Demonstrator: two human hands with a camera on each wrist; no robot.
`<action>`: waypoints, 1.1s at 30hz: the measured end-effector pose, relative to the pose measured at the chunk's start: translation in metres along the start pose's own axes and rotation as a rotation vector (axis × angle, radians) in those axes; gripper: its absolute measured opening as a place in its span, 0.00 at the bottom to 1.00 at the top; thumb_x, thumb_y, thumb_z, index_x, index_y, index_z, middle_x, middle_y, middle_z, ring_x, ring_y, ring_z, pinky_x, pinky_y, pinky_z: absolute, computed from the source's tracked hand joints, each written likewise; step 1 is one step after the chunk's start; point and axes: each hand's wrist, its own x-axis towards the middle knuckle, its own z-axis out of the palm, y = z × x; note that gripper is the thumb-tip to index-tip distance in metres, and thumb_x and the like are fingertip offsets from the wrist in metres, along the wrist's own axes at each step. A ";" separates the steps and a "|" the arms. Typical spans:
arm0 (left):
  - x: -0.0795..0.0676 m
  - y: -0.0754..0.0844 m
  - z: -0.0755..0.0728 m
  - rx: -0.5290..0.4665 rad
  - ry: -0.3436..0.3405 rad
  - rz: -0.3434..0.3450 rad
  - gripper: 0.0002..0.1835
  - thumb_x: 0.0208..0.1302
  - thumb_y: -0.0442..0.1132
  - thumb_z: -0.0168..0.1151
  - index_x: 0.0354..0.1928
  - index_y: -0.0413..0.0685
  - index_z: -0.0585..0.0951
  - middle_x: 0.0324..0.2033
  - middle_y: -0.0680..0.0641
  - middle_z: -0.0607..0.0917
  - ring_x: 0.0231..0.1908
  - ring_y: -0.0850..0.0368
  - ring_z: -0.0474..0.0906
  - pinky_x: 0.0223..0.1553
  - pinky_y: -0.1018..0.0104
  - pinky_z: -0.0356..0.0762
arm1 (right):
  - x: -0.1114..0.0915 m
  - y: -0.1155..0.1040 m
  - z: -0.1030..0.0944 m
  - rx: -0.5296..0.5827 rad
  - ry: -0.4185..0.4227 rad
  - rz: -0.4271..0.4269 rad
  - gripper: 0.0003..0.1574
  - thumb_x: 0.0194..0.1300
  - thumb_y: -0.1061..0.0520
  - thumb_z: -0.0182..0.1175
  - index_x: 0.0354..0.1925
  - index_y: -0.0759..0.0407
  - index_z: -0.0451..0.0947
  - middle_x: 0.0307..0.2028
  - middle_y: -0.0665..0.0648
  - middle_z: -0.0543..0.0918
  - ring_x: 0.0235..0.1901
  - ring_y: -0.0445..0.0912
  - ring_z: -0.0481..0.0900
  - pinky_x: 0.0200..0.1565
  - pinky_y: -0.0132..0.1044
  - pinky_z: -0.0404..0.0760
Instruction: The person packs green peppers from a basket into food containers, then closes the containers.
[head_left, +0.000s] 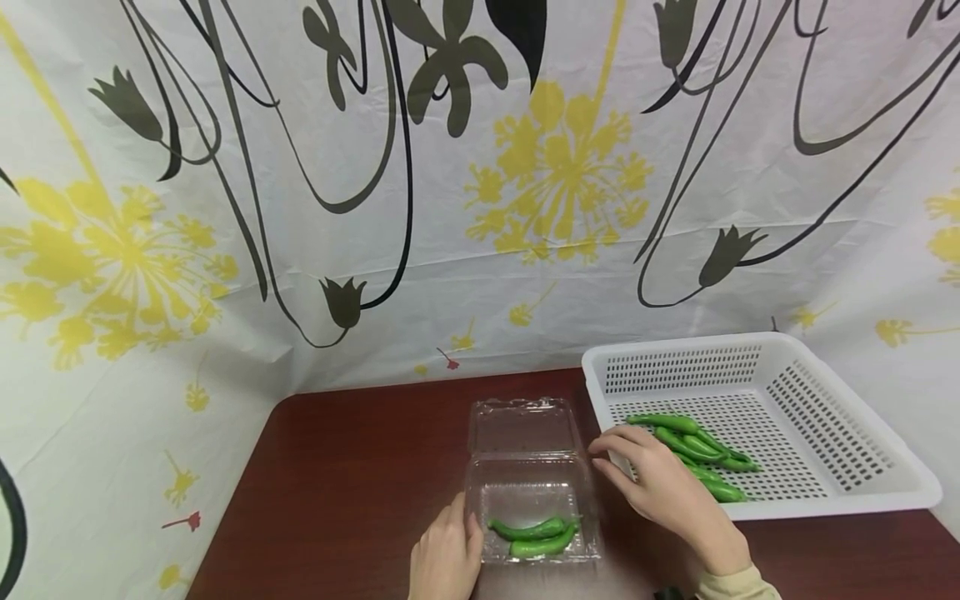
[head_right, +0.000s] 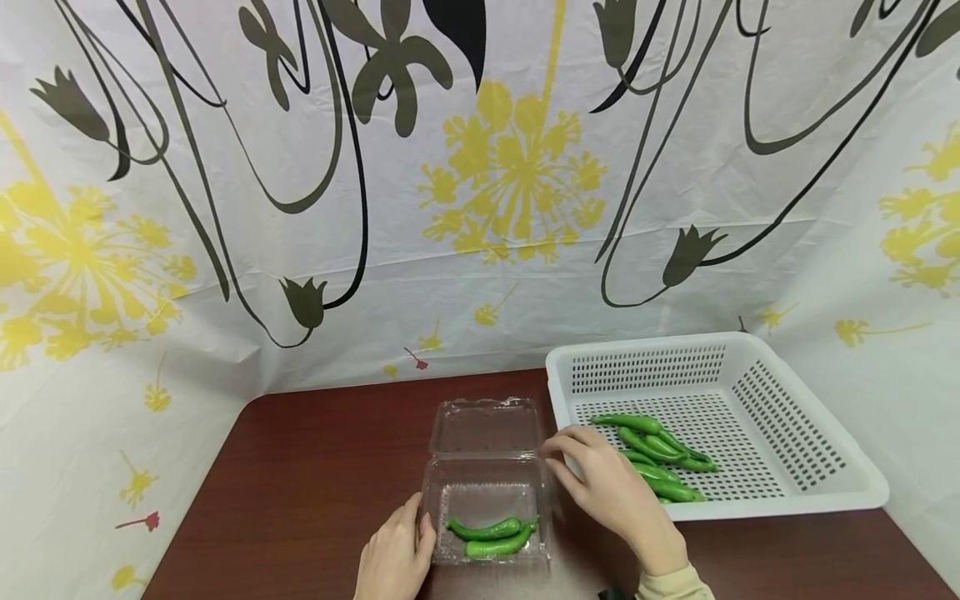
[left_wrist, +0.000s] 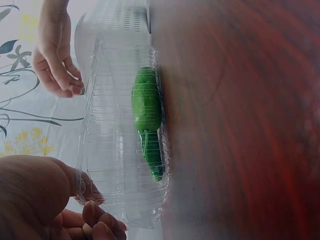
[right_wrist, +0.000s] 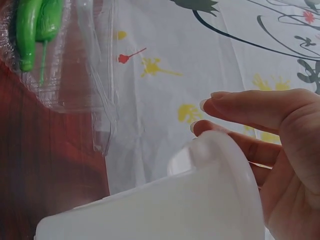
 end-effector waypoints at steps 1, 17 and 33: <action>0.000 0.000 0.000 -0.001 -0.004 -0.002 0.17 0.60 0.35 0.65 0.50 0.35 0.83 0.30 0.46 0.86 0.26 0.47 0.85 0.19 0.57 0.77 | 0.000 0.001 -0.001 -0.003 0.003 -0.001 0.17 0.54 0.67 0.72 0.41 0.51 0.84 0.42 0.45 0.82 0.42 0.41 0.81 0.47 0.33 0.76; -0.001 -0.001 0.001 -0.003 0.011 0.001 0.18 0.59 0.35 0.65 0.51 0.35 0.83 0.31 0.45 0.86 0.27 0.46 0.85 0.20 0.56 0.78 | -0.003 0.012 -0.009 -0.039 0.015 0.018 0.18 0.52 0.67 0.73 0.42 0.52 0.85 0.42 0.47 0.83 0.43 0.43 0.82 0.48 0.33 0.76; -0.001 -0.001 0.002 0.001 0.012 0.001 0.17 0.60 0.35 0.65 0.50 0.34 0.83 0.31 0.44 0.86 0.27 0.46 0.85 0.20 0.56 0.78 | -0.010 0.024 -0.012 -0.070 -0.011 0.062 0.18 0.50 0.67 0.75 0.41 0.56 0.85 0.43 0.54 0.84 0.44 0.49 0.83 0.44 0.42 0.80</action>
